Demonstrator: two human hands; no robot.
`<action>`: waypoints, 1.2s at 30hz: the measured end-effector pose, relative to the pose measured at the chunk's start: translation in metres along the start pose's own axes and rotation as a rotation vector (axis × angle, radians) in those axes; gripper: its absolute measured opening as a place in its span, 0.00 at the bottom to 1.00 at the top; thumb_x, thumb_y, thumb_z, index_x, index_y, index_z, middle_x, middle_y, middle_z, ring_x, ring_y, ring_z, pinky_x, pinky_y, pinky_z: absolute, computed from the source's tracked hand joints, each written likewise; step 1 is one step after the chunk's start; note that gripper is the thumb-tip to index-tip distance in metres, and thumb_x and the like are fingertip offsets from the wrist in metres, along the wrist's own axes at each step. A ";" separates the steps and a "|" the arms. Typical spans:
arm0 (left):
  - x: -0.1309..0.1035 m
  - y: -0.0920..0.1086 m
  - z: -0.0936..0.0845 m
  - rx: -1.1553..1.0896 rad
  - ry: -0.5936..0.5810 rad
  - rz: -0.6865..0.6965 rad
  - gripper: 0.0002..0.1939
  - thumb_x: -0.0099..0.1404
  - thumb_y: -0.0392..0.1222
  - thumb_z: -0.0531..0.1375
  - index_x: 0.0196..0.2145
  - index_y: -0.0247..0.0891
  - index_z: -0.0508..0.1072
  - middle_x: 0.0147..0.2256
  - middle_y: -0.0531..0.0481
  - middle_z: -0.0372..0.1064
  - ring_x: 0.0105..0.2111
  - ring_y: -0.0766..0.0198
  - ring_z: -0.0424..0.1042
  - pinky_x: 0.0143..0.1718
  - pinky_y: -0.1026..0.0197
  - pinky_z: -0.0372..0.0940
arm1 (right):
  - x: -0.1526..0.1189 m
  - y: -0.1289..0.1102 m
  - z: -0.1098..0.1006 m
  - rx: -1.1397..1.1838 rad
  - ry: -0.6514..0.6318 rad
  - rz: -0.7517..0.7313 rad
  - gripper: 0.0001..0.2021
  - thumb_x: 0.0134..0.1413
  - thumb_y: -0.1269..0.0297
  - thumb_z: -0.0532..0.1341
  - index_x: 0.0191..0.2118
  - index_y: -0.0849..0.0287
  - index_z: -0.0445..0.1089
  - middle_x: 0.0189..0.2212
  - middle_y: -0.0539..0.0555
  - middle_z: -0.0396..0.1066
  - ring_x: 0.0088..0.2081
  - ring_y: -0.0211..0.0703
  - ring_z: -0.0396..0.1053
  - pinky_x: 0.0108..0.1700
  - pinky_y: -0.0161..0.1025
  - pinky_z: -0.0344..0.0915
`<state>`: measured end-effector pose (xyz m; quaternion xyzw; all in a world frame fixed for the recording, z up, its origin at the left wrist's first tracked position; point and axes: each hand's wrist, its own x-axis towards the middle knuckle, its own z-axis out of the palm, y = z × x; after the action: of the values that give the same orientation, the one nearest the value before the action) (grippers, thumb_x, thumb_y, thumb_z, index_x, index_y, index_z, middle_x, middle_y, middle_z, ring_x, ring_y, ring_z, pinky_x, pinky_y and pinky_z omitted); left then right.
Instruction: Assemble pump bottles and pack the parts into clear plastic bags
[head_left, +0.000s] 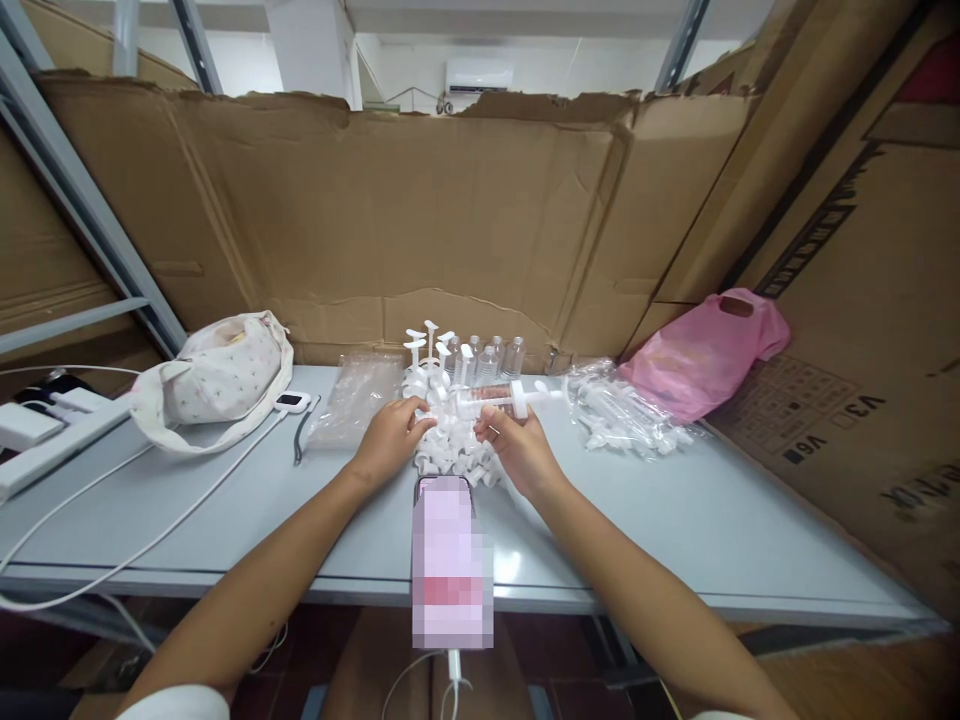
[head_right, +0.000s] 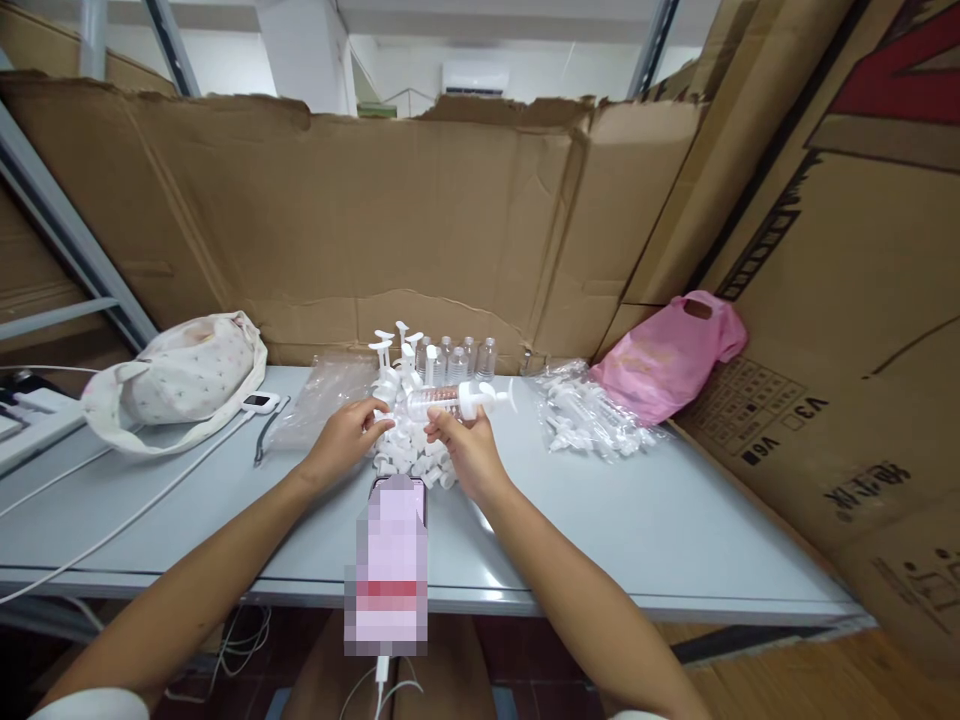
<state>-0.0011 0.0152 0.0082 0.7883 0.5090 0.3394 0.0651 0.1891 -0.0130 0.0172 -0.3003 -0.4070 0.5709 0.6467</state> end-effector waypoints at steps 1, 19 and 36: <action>0.001 -0.003 0.002 0.035 -0.007 0.018 0.08 0.62 0.43 0.56 0.38 0.39 0.70 0.27 0.52 0.64 0.32 0.60 0.64 0.35 0.60 0.58 | 0.000 0.000 0.000 -0.013 0.003 0.003 0.15 0.36 0.62 0.71 0.30 0.58 0.66 0.20 0.46 0.68 0.25 0.36 0.67 0.28 0.35 0.62; -0.015 0.015 -0.015 0.032 0.203 0.348 0.25 0.59 0.51 0.61 0.52 0.41 0.64 0.47 0.43 0.69 0.47 0.53 0.67 0.49 0.52 0.60 | -0.004 0.005 -0.001 -0.175 -0.107 0.033 0.17 0.39 0.57 0.69 0.33 0.58 0.65 0.23 0.46 0.68 0.25 0.37 0.66 0.29 0.36 0.62; -0.024 0.027 -0.005 -0.159 -0.023 0.276 0.24 0.62 0.45 0.57 0.55 0.42 0.59 0.47 0.44 0.67 0.46 0.55 0.68 0.46 0.55 0.63 | -0.001 -0.003 -0.001 -0.202 -0.113 -0.072 0.18 0.40 0.50 0.68 0.34 0.57 0.70 0.26 0.47 0.64 0.22 0.32 0.58 0.22 0.33 0.55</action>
<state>0.0099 -0.0186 0.0130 0.8470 0.3667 0.3752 0.0860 0.1919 -0.0148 0.0190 -0.3163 -0.5089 0.5193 0.6094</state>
